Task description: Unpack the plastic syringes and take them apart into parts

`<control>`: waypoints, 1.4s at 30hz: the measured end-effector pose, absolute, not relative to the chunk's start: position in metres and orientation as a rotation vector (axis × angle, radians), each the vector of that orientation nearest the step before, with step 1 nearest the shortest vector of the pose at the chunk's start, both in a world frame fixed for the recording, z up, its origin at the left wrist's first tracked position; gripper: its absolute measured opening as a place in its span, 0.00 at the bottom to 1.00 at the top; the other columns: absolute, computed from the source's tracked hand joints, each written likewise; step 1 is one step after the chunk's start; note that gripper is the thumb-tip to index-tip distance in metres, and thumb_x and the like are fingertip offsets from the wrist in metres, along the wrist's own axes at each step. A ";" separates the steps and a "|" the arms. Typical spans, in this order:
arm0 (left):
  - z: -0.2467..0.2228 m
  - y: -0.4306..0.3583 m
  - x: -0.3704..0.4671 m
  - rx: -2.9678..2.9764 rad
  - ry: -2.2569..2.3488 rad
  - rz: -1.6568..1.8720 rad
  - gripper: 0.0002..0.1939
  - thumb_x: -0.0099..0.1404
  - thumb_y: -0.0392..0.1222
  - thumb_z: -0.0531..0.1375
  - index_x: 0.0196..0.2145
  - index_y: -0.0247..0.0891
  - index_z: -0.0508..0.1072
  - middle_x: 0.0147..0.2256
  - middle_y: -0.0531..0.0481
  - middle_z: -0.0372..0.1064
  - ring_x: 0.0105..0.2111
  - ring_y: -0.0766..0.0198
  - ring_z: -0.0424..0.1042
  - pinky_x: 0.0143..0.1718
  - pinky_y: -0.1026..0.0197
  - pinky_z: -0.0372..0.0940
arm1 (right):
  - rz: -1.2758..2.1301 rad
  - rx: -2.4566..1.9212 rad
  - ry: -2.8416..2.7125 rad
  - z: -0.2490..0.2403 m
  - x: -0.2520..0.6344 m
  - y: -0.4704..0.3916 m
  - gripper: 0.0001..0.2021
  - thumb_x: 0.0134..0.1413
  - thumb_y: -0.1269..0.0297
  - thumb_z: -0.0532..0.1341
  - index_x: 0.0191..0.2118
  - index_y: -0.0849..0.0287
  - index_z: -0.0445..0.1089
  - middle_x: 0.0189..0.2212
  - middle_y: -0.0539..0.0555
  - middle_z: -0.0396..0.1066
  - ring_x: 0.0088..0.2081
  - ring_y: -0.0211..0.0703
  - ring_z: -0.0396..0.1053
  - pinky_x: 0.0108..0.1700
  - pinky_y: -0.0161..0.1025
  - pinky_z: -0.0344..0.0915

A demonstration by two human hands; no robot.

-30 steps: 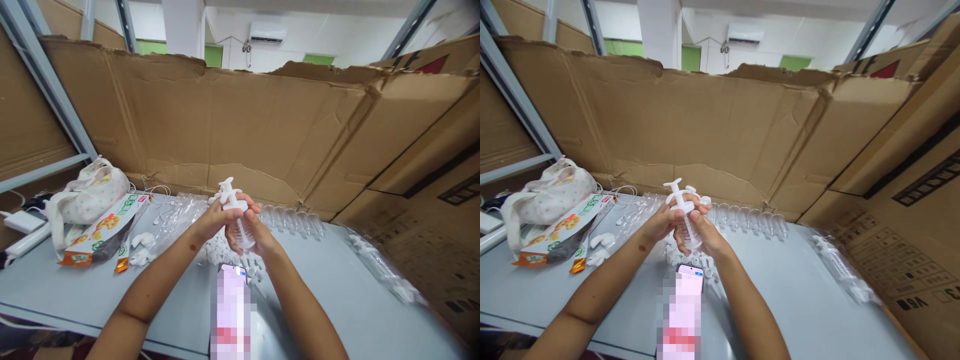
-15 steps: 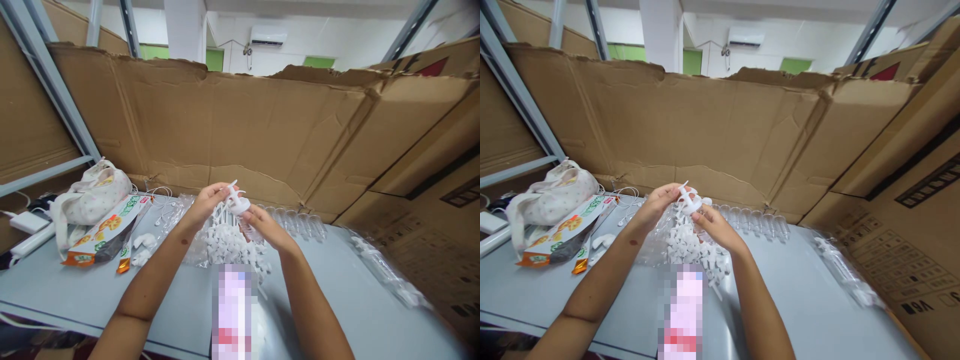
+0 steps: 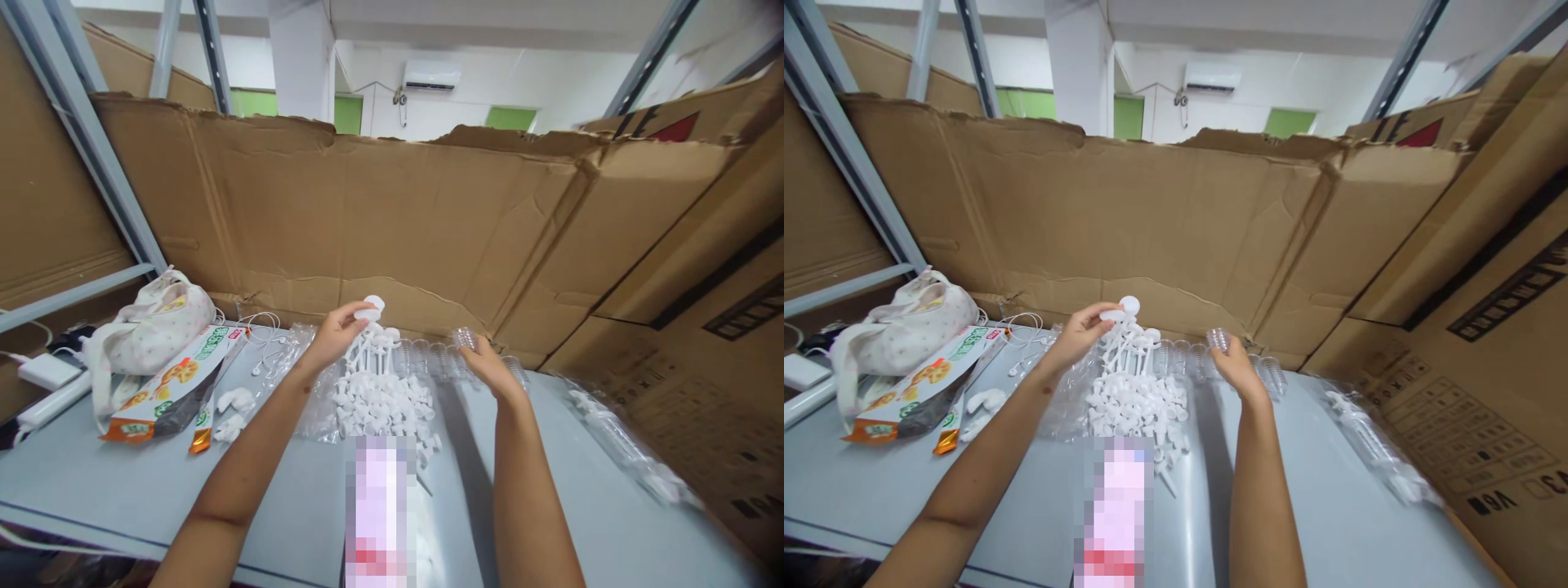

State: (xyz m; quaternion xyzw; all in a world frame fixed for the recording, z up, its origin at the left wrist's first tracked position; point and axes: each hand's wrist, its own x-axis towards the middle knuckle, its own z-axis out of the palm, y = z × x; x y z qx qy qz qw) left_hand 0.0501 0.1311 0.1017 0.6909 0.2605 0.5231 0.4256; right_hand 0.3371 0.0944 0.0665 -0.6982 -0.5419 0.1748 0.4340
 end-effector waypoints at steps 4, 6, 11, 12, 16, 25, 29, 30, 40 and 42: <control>0.079 0.134 0.071 2.183 0.779 1.235 0.11 0.63 0.36 0.53 0.42 0.36 0.72 0.49 0.44 0.68 0.53 0.58 0.63 0.57 0.54 0.54 | 0.331 -1.844 -1.206 0.047 0.356 0.108 0.28 0.42 0.63 0.59 0.53 0.60 0.57 0.43 0.60 0.69 0.43 0.53 0.69 0.43 0.44 0.66; 0.069 0.132 0.079 2.341 0.832 1.154 0.13 0.65 0.35 0.51 0.44 0.37 0.71 0.51 0.44 0.67 0.54 0.59 0.62 0.57 0.54 0.55 | 0.301 -1.883 -1.161 0.039 0.362 0.111 0.33 0.41 0.63 0.59 0.57 0.61 0.52 0.46 0.62 0.68 0.44 0.54 0.69 0.44 0.44 0.66; 0.049 0.130 0.090 2.739 0.938 0.927 0.17 0.64 0.29 0.49 0.47 0.39 0.69 0.56 0.44 0.61 0.55 0.58 0.62 0.55 0.53 0.58 | 0.270 -1.932 -1.192 0.024 0.373 0.115 0.36 0.40 0.62 0.62 0.58 0.62 0.53 0.50 0.64 0.66 0.48 0.55 0.68 0.49 0.46 0.63; 0.046 0.130 0.091 2.804 0.965 0.878 0.18 0.64 0.27 0.48 0.47 0.39 0.69 0.56 0.44 0.61 0.55 0.58 0.61 0.55 0.53 0.58 | 0.260 -1.937 -1.210 0.021 0.374 0.116 0.35 0.40 0.61 0.62 0.57 0.61 0.54 0.52 0.65 0.66 0.51 0.56 0.66 0.50 0.46 0.62; 0.037 0.132 0.093 2.923 1.035 0.765 0.20 0.62 0.25 0.49 0.48 0.39 0.69 0.57 0.43 0.60 0.56 0.57 0.60 0.56 0.51 0.56 | 0.218 -1.967 -1.268 0.013 0.372 0.120 0.32 0.44 0.57 0.61 0.57 0.60 0.59 0.53 0.64 0.66 0.53 0.56 0.64 0.52 0.47 0.59; 0.029 0.131 0.098 2.937 1.092 0.697 0.19 0.63 0.26 0.49 0.47 0.38 0.69 0.57 0.42 0.59 0.56 0.55 0.59 0.56 0.50 0.54 | 0.092 -2.084 -1.316 0.010 0.351 0.121 0.38 0.48 0.41 0.53 0.60 0.60 0.57 0.47 0.65 0.70 0.56 0.65 0.56 0.54 0.59 0.50; 0.027 0.132 0.097 2.927 1.104 0.645 0.23 0.59 0.23 0.49 0.49 0.37 0.68 0.56 0.41 0.61 0.55 0.55 0.61 0.55 0.51 0.56 | 0.081 -2.110 -1.351 0.011 0.350 0.119 0.40 0.46 0.39 0.53 0.62 0.59 0.54 0.50 0.64 0.68 0.56 0.65 0.55 0.54 0.59 0.48; 0.026 0.132 0.097 2.923 1.107 0.633 0.23 0.59 0.22 0.49 0.49 0.37 0.69 0.55 0.41 0.61 0.54 0.55 0.61 0.54 0.51 0.56 | 0.081 -2.114 -1.362 0.011 0.350 0.118 0.41 0.46 0.39 0.53 0.62 0.59 0.54 0.50 0.64 0.67 0.56 0.65 0.55 0.54 0.59 0.48; 0.027 0.134 0.096 2.887 1.122 0.628 0.18 0.62 0.29 0.51 0.48 0.36 0.70 0.53 0.40 0.64 0.51 0.53 0.65 0.52 0.51 0.58 | 0.034 -2.069 -1.318 0.014 0.346 0.116 0.39 0.48 0.40 0.54 0.61 0.61 0.54 0.53 0.65 0.64 0.57 0.66 0.53 0.54 0.59 0.48; 0.032 0.132 0.095 2.881 1.119 0.655 0.16 0.63 0.32 0.52 0.47 0.36 0.70 0.52 0.40 0.65 0.50 0.53 0.66 0.51 0.50 0.59 | 0.008 -2.043 -1.272 0.020 0.352 0.113 0.36 0.51 0.42 0.52 0.60 0.62 0.55 0.54 0.65 0.63 0.57 0.64 0.53 0.55 0.58 0.49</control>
